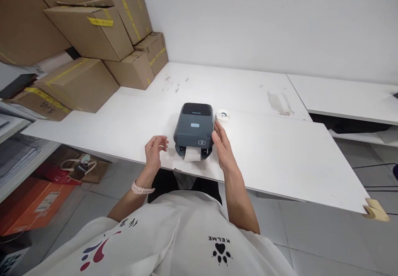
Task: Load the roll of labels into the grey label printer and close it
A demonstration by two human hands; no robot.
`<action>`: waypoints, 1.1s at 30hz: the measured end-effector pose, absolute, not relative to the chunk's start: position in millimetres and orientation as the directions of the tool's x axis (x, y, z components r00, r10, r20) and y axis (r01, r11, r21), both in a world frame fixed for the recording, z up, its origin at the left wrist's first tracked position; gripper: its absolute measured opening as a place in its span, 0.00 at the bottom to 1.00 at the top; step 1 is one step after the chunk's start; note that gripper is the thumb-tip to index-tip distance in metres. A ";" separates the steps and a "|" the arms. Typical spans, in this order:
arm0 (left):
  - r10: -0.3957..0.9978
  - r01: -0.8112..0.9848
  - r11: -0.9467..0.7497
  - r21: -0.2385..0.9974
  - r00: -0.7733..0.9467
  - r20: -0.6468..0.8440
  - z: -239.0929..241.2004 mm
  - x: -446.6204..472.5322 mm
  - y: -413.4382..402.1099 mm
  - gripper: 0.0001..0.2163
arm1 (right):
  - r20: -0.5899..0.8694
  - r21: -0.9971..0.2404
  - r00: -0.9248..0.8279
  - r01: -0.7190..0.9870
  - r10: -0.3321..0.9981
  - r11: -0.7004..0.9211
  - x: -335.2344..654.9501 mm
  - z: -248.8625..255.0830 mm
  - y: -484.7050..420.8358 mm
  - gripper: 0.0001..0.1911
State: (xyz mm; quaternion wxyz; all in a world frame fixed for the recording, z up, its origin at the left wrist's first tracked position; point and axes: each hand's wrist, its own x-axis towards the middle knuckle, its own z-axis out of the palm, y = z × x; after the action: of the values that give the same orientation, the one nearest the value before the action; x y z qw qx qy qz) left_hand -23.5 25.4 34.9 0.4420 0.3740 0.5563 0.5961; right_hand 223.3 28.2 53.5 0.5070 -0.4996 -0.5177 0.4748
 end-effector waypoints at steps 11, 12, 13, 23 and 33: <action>0.991 0.325 0.132 0.937 -0.021 -0.132 31.7 10.3 114.0 0.32 | 0.353 -0.928 0.080 0.153 0.932 0.339 221.4 98.8 145.2 0.40; 0.992 0.365 0.125 0.923 -0.015 -0.129 31.2 11.9 118.7 0.34 | 0.382 -0.910 0.077 0.205 0.921 0.360 220.4 99.1 154.8 0.40; 0.993 0.404 0.112 0.908 -0.011 -0.117 30.4 12.9 121.7 0.35 | 0.415 -0.886 0.078 0.261 0.907 0.383 218.7 98.9 161.1 0.41; 0.999 0.496 0.031 0.868 -0.023 -0.022 22.0 14.0 120.0 0.33 | -0.087 -0.107 -0.481 0.875 0.872 0.472 183.2 81.7 140.6 0.20; 1.000 0.502 -0.010 0.865 -0.004 0.013 20.6 12.6 121.1 0.35 | -0.239 -0.528 -0.799 0.583 0.551 0.617 208.2 109.4 147.2 0.23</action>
State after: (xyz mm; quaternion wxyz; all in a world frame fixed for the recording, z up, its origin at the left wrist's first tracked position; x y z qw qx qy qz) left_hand 12.6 121.1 20.6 0.3481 0.6140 0.6116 0.3575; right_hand 208.2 147.2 109.4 -0.0267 -0.3156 -0.8988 0.3029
